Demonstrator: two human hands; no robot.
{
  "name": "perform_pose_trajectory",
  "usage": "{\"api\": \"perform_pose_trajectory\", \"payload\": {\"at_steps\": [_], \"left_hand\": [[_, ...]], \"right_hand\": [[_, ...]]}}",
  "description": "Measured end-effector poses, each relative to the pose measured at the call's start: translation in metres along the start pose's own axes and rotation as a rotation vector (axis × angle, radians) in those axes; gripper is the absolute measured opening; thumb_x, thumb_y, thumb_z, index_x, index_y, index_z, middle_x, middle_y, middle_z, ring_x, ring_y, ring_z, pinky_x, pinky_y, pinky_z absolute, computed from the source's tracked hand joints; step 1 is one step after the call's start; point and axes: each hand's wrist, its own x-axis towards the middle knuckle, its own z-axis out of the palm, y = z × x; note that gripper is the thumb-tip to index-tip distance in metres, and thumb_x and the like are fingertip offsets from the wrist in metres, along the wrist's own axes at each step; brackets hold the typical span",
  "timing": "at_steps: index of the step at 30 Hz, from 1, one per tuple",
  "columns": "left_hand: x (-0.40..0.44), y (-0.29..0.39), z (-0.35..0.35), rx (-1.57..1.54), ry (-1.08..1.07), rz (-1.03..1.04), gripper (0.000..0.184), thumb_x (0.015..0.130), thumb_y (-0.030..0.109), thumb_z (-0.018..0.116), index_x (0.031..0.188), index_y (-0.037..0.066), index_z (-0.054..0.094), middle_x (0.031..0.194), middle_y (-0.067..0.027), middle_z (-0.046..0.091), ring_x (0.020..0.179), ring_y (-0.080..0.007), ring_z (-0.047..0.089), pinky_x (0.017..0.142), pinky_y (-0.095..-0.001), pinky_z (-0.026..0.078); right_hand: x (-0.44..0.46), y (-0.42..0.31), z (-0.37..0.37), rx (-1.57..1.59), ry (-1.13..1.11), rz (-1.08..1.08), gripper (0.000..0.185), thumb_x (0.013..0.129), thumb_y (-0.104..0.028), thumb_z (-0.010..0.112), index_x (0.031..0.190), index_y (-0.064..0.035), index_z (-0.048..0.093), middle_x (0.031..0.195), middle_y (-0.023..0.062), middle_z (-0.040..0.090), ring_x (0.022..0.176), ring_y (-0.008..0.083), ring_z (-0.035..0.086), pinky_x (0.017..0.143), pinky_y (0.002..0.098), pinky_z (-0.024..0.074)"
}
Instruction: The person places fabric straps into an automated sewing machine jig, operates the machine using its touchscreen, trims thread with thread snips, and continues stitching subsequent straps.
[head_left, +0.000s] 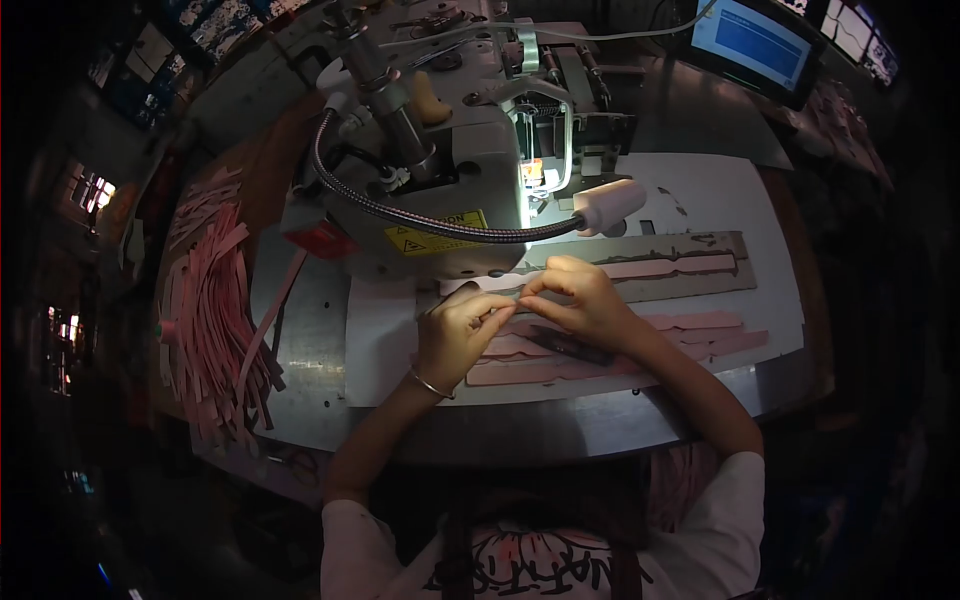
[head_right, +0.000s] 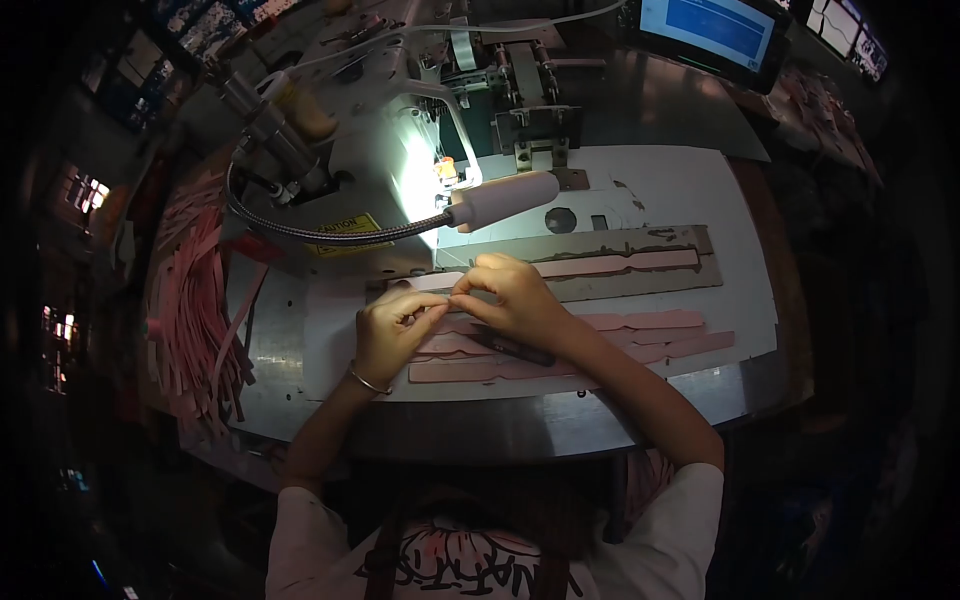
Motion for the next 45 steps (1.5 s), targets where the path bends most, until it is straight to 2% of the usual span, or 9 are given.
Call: {"api": "perform_pose_trajectory", "payload": {"at_steps": [2, 7, 11, 16, 22, 32, 37, 41, 45], "left_hand": [[0.001, -0.006, 0.006, -0.031, 0.002, 0.022, 0.009, 0.074, 0.012, 0.072, 0.080, 0.006, 0.069, 0.061, 0.0018, 0.055, 0.046, -0.0088, 0.040, 0.042, -0.0219, 0.031], [-0.001, -0.024, 0.005, -0.077, -0.043, -0.063, 0.006, 0.074, 0.009, 0.070, 0.080, 0.006, 0.070, 0.061, 0.0030, 0.054, 0.045, -0.0076, 0.038, 0.042, -0.0211, 0.030], [-0.004, -0.031, 0.000, -0.121, -0.125, -0.294, 0.009, 0.076, 0.008, 0.069, 0.084, 0.005, 0.070, 0.061, 0.0047, 0.053, 0.047, -0.0044, 0.037, 0.043, -0.0183, 0.028], [-0.005, -0.043, 0.004, -0.520, -0.138, -0.451, 0.013, 0.079, 0.008, 0.067, 0.091, 0.002, 0.069, 0.061, 0.0060, 0.051, 0.050, -0.0014, 0.035, 0.044, -0.0157, 0.026], [-0.001, -0.033, 0.008, -0.640, -0.122, -0.497, 0.018, 0.083, 0.009, 0.063, 0.099, 0.000, 0.066, 0.062, 0.0055, 0.051, 0.050, -0.0001, 0.034, 0.044, -0.0136, 0.024], [-0.001, -0.027, 0.001, -0.729, -0.206, -0.698, 0.023, 0.089, 0.013, 0.058, 0.107, 0.001, 0.062, 0.068, 0.0035, 0.052, 0.049, -0.0005, 0.036, 0.044, -0.0111, 0.029], [-0.003, -0.022, 0.012, -1.047, -0.107, -0.700, 0.027, 0.091, 0.016, 0.056, 0.113, 0.001, 0.057, 0.075, 0.0018, 0.053, 0.052, -0.0004, 0.039, 0.044, -0.0100, 0.031], [-0.003, -0.016, 0.024, -1.374, 0.088, -0.985, 0.029, 0.092, 0.017, 0.055, 0.116, 0.001, 0.053, 0.081, -0.0003, 0.055, 0.058, -0.0002, 0.042, 0.044, -0.0088, 0.033], [-0.007, -0.023, 0.038, -1.612, 0.182, -0.972, 0.026, 0.092, 0.018, 0.055, 0.112, 0.001, 0.054, 0.083, -0.0011, 0.056, 0.061, -0.0006, 0.043, 0.046, -0.0087, 0.034]], "right_hand": [[0.000, 0.002, 0.000, -0.016, 0.005, -0.016, 0.008, 0.076, -0.012, 0.065, 0.074, -0.0048, 0.063, 0.062, 0.0021, 0.049, 0.053, 0.0156, 0.040, 0.050, 0.0281, 0.0332], [0.010, 0.007, 0.010, 0.009, 0.112, 0.144, 0.007, 0.076, -0.007, 0.065, 0.071, -0.0029, 0.065, 0.055, -0.0005, 0.048, 0.046, 0.0097, 0.037, 0.044, 0.0240, 0.0288], [0.022, 0.020, 0.021, -0.083, 0.298, 0.100, 0.006, 0.072, -0.011, 0.067, 0.070, -0.0050, 0.066, 0.046, -0.0025, 0.044, 0.039, 0.0100, 0.032, 0.039, 0.0254, 0.0263], [0.023, 0.028, 0.027, -0.163, 0.350, 0.048, 0.007, 0.070, -0.014, 0.068, 0.072, -0.0071, 0.068, 0.044, -0.0036, 0.042, 0.038, 0.0101, 0.032, 0.039, 0.0259, 0.0260], [0.022, 0.025, 0.024, -0.129, 0.335, 0.075, 0.008, 0.070, -0.014, 0.069, 0.072, -0.0064, 0.068, 0.044, -0.0035, 0.042, 0.039, 0.0094, 0.032, 0.039, 0.0253, 0.0254], [0.021, 0.030, 0.029, -0.071, 0.371, 0.062, 0.008, 0.071, -0.014, 0.068, 0.071, -0.0063, 0.068, 0.044, -0.0036, 0.041, 0.039, 0.0093, 0.032, 0.039, 0.0253, 0.0246], [0.022, 0.034, 0.033, -0.120, 0.369, 0.035, 0.007, 0.071, -0.013, 0.068, 0.072, -0.0063, 0.068, 0.045, -0.0033, 0.043, 0.039, 0.0098, 0.032, 0.039, 0.0258, 0.0252], [0.023, 0.033, 0.034, -0.117, 0.334, 0.054, 0.006, 0.071, -0.011, 0.068, 0.074, -0.0059, 0.067, 0.047, -0.0021, 0.046, 0.040, 0.0109, 0.035, 0.041, 0.0263, 0.0269], [0.024, 0.029, 0.030, -0.091, 0.313, 0.034, 0.006, 0.072, -0.010, 0.067, 0.075, -0.0048, 0.065, 0.051, -0.0006, 0.047, 0.043, 0.0120, 0.036, 0.042, 0.0266, 0.0289]]}}
